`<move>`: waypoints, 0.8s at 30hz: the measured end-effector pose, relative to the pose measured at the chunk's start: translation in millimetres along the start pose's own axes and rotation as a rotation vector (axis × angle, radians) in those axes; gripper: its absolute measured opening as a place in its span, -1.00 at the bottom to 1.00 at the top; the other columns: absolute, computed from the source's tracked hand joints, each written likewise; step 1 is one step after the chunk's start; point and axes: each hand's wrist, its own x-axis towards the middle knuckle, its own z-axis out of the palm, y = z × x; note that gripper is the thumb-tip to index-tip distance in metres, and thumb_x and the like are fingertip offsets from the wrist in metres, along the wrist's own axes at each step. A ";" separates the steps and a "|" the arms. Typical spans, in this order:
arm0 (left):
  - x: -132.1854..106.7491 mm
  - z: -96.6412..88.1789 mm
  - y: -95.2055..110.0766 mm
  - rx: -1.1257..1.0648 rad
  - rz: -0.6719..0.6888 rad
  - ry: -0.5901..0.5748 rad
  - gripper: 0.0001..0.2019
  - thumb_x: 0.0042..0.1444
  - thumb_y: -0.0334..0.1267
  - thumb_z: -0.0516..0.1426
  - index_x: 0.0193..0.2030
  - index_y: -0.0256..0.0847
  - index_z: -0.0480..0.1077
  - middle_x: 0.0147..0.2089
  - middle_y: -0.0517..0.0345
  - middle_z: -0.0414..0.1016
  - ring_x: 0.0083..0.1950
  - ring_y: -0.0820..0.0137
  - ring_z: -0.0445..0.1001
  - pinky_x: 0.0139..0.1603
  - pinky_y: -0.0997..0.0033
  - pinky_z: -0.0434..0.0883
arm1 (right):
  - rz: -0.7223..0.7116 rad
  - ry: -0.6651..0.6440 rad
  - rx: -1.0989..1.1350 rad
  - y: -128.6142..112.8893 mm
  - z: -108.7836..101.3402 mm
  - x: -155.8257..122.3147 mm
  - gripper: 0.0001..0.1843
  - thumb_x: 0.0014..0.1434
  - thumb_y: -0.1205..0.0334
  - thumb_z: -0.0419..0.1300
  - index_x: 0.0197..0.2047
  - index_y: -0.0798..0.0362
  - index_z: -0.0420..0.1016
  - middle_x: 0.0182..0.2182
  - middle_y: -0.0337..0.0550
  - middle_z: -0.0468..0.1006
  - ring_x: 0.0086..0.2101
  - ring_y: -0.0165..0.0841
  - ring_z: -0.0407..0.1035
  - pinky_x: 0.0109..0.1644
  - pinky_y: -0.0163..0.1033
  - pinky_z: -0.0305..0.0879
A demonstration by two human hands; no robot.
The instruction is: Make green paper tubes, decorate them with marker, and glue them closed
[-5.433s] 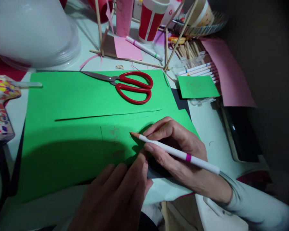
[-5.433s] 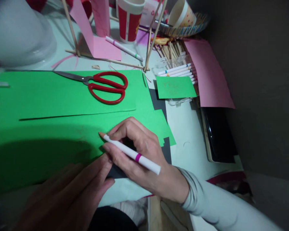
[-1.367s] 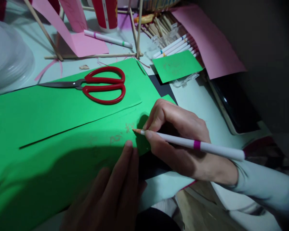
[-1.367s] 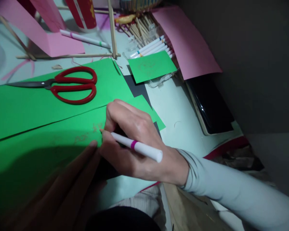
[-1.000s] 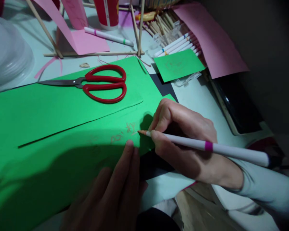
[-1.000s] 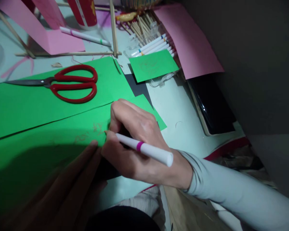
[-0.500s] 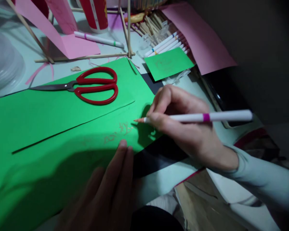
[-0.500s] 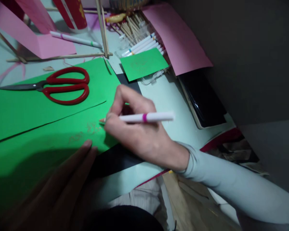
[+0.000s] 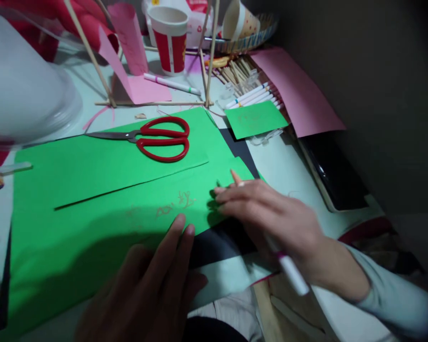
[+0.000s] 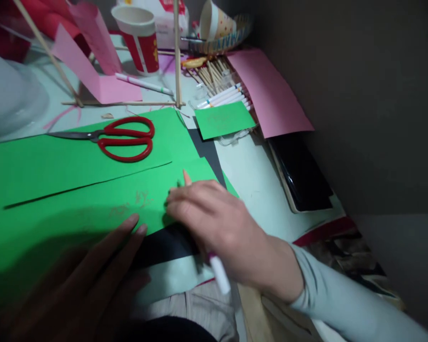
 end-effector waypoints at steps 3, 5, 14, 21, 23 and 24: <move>-5.0 -2.0 1.2 -0.037 -0.180 0.088 -0.76 0.33 -0.36 0.19 0.09 -0.38 0.49 0.19 -0.09 0.62 -0.07 0.15 0.59 -0.22 0.17 0.44 | -0.157 -0.148 -0.192 -13.0 7.8 -2.0 -0.68 0.47 0.51 -0.05 0.03 0.27 0.53 0.05 0.13 0.66 0.19 -0.12 0.50 0.37 0.07 0.35; -7.3 -2.7 3.0 -0.047 -0.233 0.124 -0.74 0.29 -0.36 0.23 0.09 -0.38 0.49 0.19 -0.06 0.62 -0.10 0.18 0.56 -0.17 0.18 0.45 | -0.172 -0.161 -0.230 -19.4 15.5 -0.3 -0.67 0.46 0.52 -0.05 0.02 0.29 0.55 0.07 0.15 0.66 0.23 -0.08 0.47 0.39 0.06 0.34; 1.5 4.6 8.0 -0.044 -0.205 -0.037 -0.56 0.40 -0.21 0.09 0.29 -0.48 0.35 0.20 -0.10 0.58 -0.12 0.19 0.43 -0.10 0.12 0.34 | 0.060 0.016 0.151 -22.6 5.6 6.0 -0.70 0.45 0.31 0.09 0.17 0.15 0.48 0.20 0.13 0.54 0.22 -0.17 0.43 0.31 -0.07 0.40; 6.0 6.3 2.3 -0.049 -0.185 -0.031 -0.62 0.40 -0.25 0.04 0.23 -0.45 0.39 0.21 -0.11 0.55 -0.17 0.21 0.37 -0.17 0.13 0.26 | 0.448 0.293 0.929 -8.0 28.8 41.7 -0.74 0.45 0.08 0.16 -0.23 0.00 0.57 -0.21 -0.18 0.51 -0.33 -0.38 0.42 -0.16 -0.18 0.43; 4.5 8.0 1.3 -0.042 -0.169 -0.013 -0.62 0.41 -0.22 0.03 0.21 -0.44 0.39 0.23 -0.13 0.54 -0.18 0.20 0.36 -0.19 0.13 0.25 | 0.472 0.245 0.926 -6.2 37.3 44.4 -0.82 0.41 0.13 0.25 -0.23 0.02 0.53 -0.26 -0.21 0.51 -0.37 -0.43 0.40 -0.24 -0.23 0.39; 3.7 8.7 1.3 -0.038 -0.169 -0.009 -0.62 0.41 -0.22 0.04 0.21 -0.44 0.40 0.24 -0.14 0.54 -0.18 0.20 0.36 -0.20 0.13 0.24 | 0.481 0.223 0.904 -6.3 39.6 44.5 -0.84 0.40 0.15 0.27 -0.23 0.02 0.51 -0.27 -0.23 0.50 -0.38 -0.44 0.39 -0.27 -0.26 0.37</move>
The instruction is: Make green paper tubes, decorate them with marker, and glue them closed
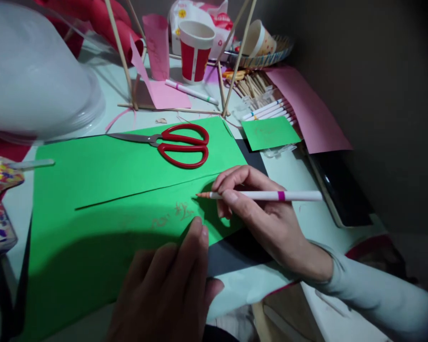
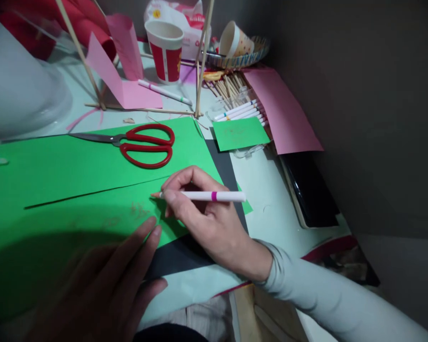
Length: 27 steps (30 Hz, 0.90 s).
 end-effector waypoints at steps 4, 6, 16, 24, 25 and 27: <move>-0.7 0.3 2.1 0.005 -0.013 0.008 -0.63 0.38 -0.23 0.08 0.19 -0.45 0.40 0.19 -0.13 0.58 -0.19 0.20 0.34 -0.21 0.13 0.24 | 0.013 0.013 -0.090 -1.3 3.9 -1.5 -0.88 0.39 0.19 0.26 -0.18 0.02 0.42 -0.30 -0.26 0.47 -0.40 -0.46 0.39 -0.35 -0.28 0.35; 0.9 -0.8 4.3 0.020 -0.043 -0.008 -0.65 0.38 -0.25 0.08 0.18 -0.45 0.40 0.15 -0.11 0.61 -0.23 0.20 0.32 -0.23 0.11 0.23 | -0.019 0.030 -0.145 -2.9 5.6 -0.3 -0.87 0.34 0.24 0.28 -0.20 0.03 0.39 -0.32 -0.24 0.47 -0.41 -0.45 0.40 -0.38 -0.28 0.34; 2.9 -1.7 8.6 0.017 -0.080 -0.038 -0.64 0.38 -0.28 0.06 0.21 -0.46 0.39 0.14 -0.12 0.63 -0.28 0.22 0.34 -0.24 0.09 0.22 | -0.209 0.047 -0.335 -2.1 4.2 2.7 -0.79 0.24 0.36 0.33 -0.36 0.03 0.38 -0.38 -0.16 0.52 -0.35 -0.35 0.43 -0.29 -0.19 0.36; 3.1 -4.4 4.7 0.021 -0.036 -0.034 -0.60 0.39 -0.22 0.08 0.23 -0.49 0.39 0.17 -0.11 0.63 -0.31 0.24 0.38 -0.26 0.10 0.25 | -0.233 -0.012 -0.393 0.6 2.2 1.7 -0.79 0.26 0.37 0.31 -0.34 0.02 0.35 -0.36 -0.16 0.50 -0.34 -0.32 0.40 -0.27 -0.15 0.35; 3.3 -4.8 4.1 0.014 -0.033 -0.034 -0.60 0.39 -0.22 0.09 0.23 -0.49 0.39 0.18 -0.11 0.63 -0.31 0.24 0.38 -0.27 0.10 0.25 | -0.242 -0.007 -0.405 0.3 2.1 1.2 -0.79 0.26 0.37 0.31 -0.34 0.01 0.35 -0.35 -0.16 0.49 -0.34 -0.32 0.39 -0.27 -0.14 0.34; 3.5 -5.4 3.5 -0.001 -0.033 -0.038 -0.59 0.39 -0.23 0.09 0.23 -0.51 0.40 0.19 -0.12 0.62 -0.30 0.24 0.40 -0.28 0.11 0.25 | -0.252 0.014 -0.427 -1.1 2.1 0.2 -0.80 0.29 0.34 0.29 -0.33 0.00 0.35 -0.35 -0.16 0.49 -0.34 -0.31 0.37 -0.28 -0.13 0.34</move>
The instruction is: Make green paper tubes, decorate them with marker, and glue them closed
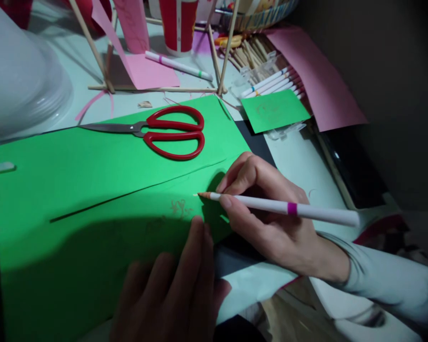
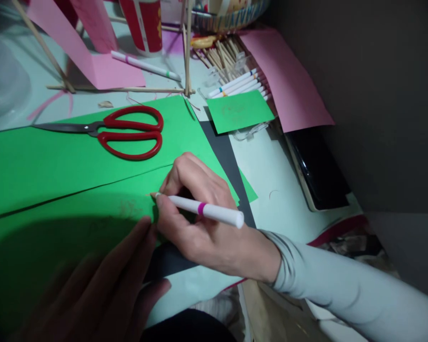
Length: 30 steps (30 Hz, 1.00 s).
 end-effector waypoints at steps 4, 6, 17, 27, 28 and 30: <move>0.5 -1.1 -0.3 -0.010 0.001 -0.005 -0.58 0.40 -0.22 0.10 0.23 -0.55 0.39 0.20 -0.14 0.61 -0.29 0.23 0.40 -0.27 0.11 0.25 | 0.018 -0.021 -0.035 -2.3 -2.9 -0.5 -0.84 0.35 0.29 0.25 -0.28 -0.01 0.36 -0.31 -0.14 0.51 -0.31 -0.29 0.38 -0.25 -0.12 0.35; 0.9 -2.0 -0.5 -0.010 0.002 -0.008 -0.58 0.40 -0.22 0.10 0.24 -0.55 0.39 0.21 -0.13 0.61 -0.28 0.23 0.40 -0.27 0.11 0.26 | 0.014 -0.057 -0.035 -2.3 -5.2 -0.5 -0.82 0.36 0.26 0.25 -0.29 -0.02 0.35 -0.31 -0.15 0.51 -0.32 -0.30 0.37 -0.27 -0.13 0.34; 0.8 -4.3 -1.1 -0.010 0.000 -0.040 -0.53 0.38 -0.21 0.11 0.29 -0.53 0.34 0.23 -0.14 0.59 -0.30 0.22 0.39 -0.27 0.08 0.26 | 0.062 -0.054 0.005 -5.0 -5.1 -2.7 -0.74 0.27 0.32 0.29 -0.34 -0.08 0.26 -0.32 -0.16 0.47 -0.33 -0.23 0.35 -0.28 -0.04 0.36; 1.4 -4.7 -3.2 -0.002 0.029 -0.036 -0.53 0.35 -0.21 0.13 0.28 -0.52 0.34 0.22 -0.19 0.59 -0.32 0.24 0.40 -0.27 0.09 0.25 | 0.054 -0.070 -0.019 -3.5 -6.2 -3.7 -0.75 0.29 0.34 0.24 -0.35 -0.09 0.25 -0.35 -0.14 0.44 -0.35 -0.21 0.35 -0.30 0.01 0.36; 1.4 -4.6 -3.5 -0.003 0.032 -0.035 -0.53 0.36 -0.20 0.12 0.27 -0.53 0.35 0.20 -0.19 0.60 -0.32 0.24 0.40 -0.28 0.09 0.25 | 0.044 -0.057 -0.029 -3.0 -6.0 -4.0 -0.75 0.28 0.34 0.25 -0.35 -0.09 0.25 -0.35 -0.14 0.44 -0.34 -0.22 0.35 -0.30 0.00 0.36; 1.1 -4.4 -3.7 -0.004 0.029 -0.037 -0.54 0.38 -0.19 0.10 0.27 -0.53 0.36 0.19 -0.18 0.61 -0.31 0.23 0.40 -0.28 0.10 0.25 | 0.022 -0.047 -0.035 -2.0 -5.7 -4.5 -0.76 0.28 0.32 0.26 -0.35 -0.08 0.27 -0.35 -0.16 0.45 -0.34 -0.24 0.36 -0.31 -0.04 0.36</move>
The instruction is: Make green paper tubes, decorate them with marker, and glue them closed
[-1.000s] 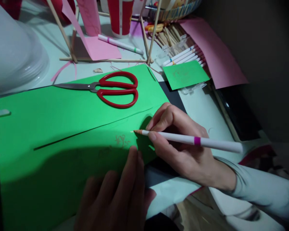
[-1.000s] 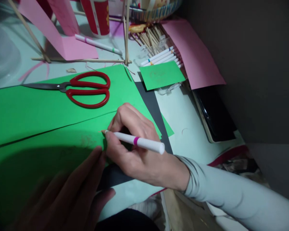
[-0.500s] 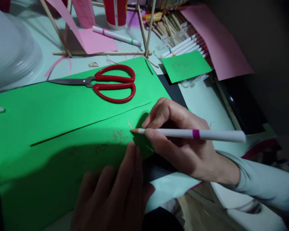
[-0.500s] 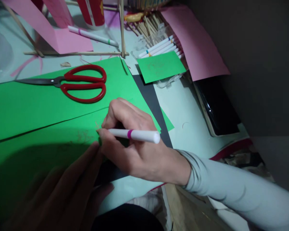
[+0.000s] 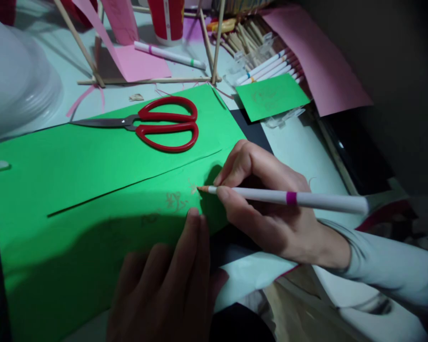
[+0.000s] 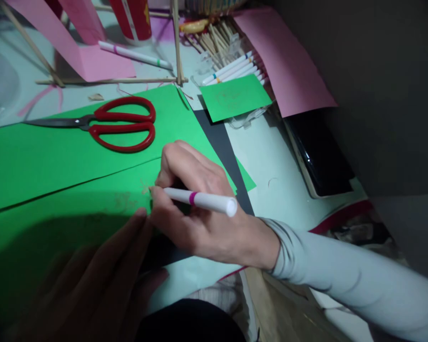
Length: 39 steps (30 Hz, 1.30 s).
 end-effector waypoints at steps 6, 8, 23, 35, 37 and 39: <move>-1.1 0.7 1.3 -0.002 -0.020 0.005 -0.54 0.39 -0.18 0.09 0.28 -0.48 0.38 0.20 -0.14 0.61 -0.31 0.24 0.40 -0.28 0.11 0.26 | 0.014 -0.010 -0.016 -0.4 -0.6 -1.1 -0.73 0.29 0.19 0.32 -0.35 -0.07 0.30 -0.37 -0.19 0.45 -0.36 -0.28 0.34 -0.32 -0.11 0.36; -0.9 0.3 1.6 0.005 -0.026 -0.001 -0.55 0.38 -0.18 0.09 0.28 -0.46 0.39 0.21 -0.12 0.60 -0.32 0.25 0.39 -0.28 0.11 0.26 | 0.008 0.005 -0.021 -1.2 -0.9 -1.3 -0.73 0.28 0.24 0.32 -0.35 -0.07 0.28 -0.38 -0.20 0.43 -0.37 -0.29 0.33 -0.33 -0.12 0.33; -1.0 2.6 -2.4 0.027 0.032 0.021 -0.51 0.34 -0.17 0.16 0.27 -0.54 0.37 0.19 -0.16 0.61 -0.30 0.24 0.41 -0.30 0.13 0.25 | 0.153 0.195 0.223 7.8 -8.4 1.3 -0.77 0.29 0.20 0.31 -0.35 -0.06 0.35 -0.37 -0.23 0.44 -0.39 -0.31 0.33 -0.26 -0.10 0.41; -3.0 6.0 -5.2 0.070 0.072 0.020 -0.50 0.35 -0.21 0.14 0.35 -0.40 0.33 0.25 -0.17 0.58 -0.32 0.24 0.45 -0.33 0.13 0.23 | 0.099 0.146 0.171 3.4 -15.8 -7.8 -0.82 0.26 0.20 0.31 -0.35 -0.01 0.42 -0.34 -0.18 0.53 -0.35 -0.34 0.42 -0.33 -0.20 0.39; -3.6 7.6 -5.5 0.082 0.073 0.030 -0.50 0.35 -0.20 0.15 0.36 -0.38 0.33 0.25 -0.14 0.57 -0.33 0.25 0.45 -0.34 0.14 0.23 | 0.074 0.146 0.099 4.3 -12.8 -6.2 -0.81 0.24 0.24 0.31 -0.38 -0.01 0.40 -0.39 -0.19 0.53 -0.36 -0.34 0.43 -0.34 -0.21 0.38; -4.2 9.3 -5.2 0.105 0.070 0.029 -0.50 0.34 -0.22 0.14 0.37 -0.36 0.32 0.25 -0.13 0.58 -0.34 0.25 0.44 -0.35 0.13 0.24 | 0.059 0.168 0.065 5.5 -12.3 -5.5 -0.82 0.23 0.26 0.32 -0.38 0.00 0.41 -0.40 -0.18 0.53 -0.37 -0.33 0.42 -0.34 -0.19 0.37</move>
